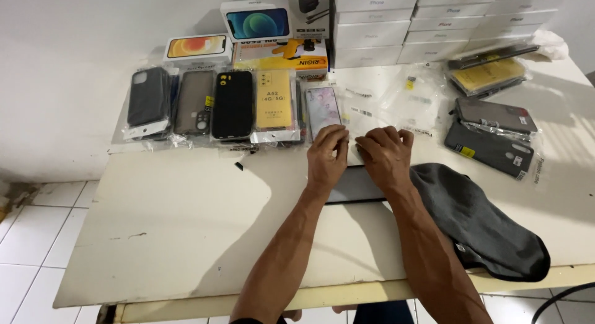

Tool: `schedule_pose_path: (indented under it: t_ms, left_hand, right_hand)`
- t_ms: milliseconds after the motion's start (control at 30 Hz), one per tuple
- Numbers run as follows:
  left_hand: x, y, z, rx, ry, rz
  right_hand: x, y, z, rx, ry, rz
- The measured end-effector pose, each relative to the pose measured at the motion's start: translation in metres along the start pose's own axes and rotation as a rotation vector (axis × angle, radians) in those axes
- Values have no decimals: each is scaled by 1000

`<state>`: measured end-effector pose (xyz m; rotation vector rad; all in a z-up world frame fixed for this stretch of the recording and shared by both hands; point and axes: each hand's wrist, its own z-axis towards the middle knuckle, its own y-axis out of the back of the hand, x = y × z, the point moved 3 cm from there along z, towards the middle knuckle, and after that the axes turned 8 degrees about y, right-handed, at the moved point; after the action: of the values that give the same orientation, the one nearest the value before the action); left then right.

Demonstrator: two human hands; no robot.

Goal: Cleaning a mobile phone screen with a cloth and fitting it into various protective cases and a plastic sleeve.

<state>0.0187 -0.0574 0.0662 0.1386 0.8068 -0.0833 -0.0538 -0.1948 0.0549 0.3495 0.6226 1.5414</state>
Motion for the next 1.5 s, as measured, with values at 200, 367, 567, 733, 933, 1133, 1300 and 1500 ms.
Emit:
schedule_pose_path:
  t_ms: [200,367,567,733,933,1133,1300,1500]
  left_hand:
    - [39,-12,-10,24,273,-103]
    - [14,-12,-13,454,891,-789]
    - [7,2,4,366,957,-1324]
    - [46,8,11,466,928,-1524]
    - [55,14,20,503,965,-1643]
    - [43,7,12,524,851,-1495]
    - [30,-3,3,425,765,-1373]
    - [-8,-12,1,475,768,-1255]
  right_hand:
    - [-7,18,10,-206,11,51]
    - [13,33,23,-283,140,97]
    - [40,39,39,-297,272,179]
    - [58,41,39,-213,289,212]
    - [64,19,16,-16,213,226]
    - [63,25,15,53,87,194]
    - [58,43,24,-32,104,166]
    - [44,30,7,-34,79,186]
